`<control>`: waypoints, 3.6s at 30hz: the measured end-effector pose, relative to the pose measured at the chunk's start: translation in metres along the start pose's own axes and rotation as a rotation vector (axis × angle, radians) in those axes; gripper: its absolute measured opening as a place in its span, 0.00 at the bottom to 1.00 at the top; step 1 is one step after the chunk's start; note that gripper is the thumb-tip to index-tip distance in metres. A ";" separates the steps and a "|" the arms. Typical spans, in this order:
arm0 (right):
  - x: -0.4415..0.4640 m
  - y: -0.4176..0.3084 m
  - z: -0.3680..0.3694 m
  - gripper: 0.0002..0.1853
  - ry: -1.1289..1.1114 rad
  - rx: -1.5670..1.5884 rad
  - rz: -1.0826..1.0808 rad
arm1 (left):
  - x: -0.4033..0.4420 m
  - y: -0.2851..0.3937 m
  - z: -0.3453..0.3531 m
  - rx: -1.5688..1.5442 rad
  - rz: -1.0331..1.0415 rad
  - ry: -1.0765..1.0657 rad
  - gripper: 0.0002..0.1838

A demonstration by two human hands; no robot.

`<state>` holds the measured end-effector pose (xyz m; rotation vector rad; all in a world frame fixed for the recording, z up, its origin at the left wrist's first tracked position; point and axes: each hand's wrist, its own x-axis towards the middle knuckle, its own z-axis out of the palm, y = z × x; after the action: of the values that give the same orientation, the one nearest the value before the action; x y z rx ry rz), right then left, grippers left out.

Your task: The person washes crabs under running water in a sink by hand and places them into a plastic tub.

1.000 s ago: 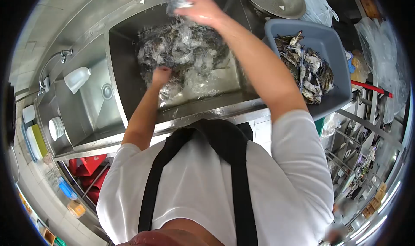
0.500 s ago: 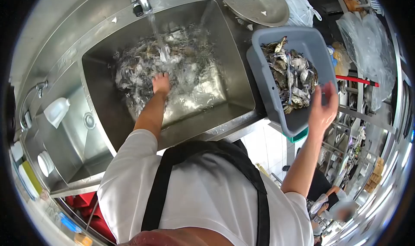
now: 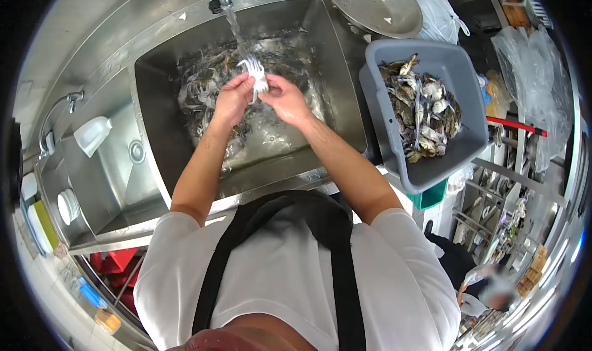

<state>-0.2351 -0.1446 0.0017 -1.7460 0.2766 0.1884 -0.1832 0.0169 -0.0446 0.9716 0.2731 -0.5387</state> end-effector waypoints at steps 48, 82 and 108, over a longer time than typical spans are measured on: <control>-0.075 -0.033 0.020 0.08 0.044 0.555 0.070 | -0.124 0.041 0.030 0.645 0.317 0.023 0.17; -0.035 -0.018 0.015 0.08 0.163 0.784 0.078 | -0.052 0.016 0.057 0.035 0.093 0.234 0.04; 0.127 0.071 0.065 0.23 -0.070 0.375 -0.199 | 0.087 0.050 0.140 0.837 0.434 -0.210 0.17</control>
<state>-0.1327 -0.1033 -0.1130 -1.3807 0.0781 0.0478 -0.0851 -0.1046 0.0277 1.7130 -0.3874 -0.3413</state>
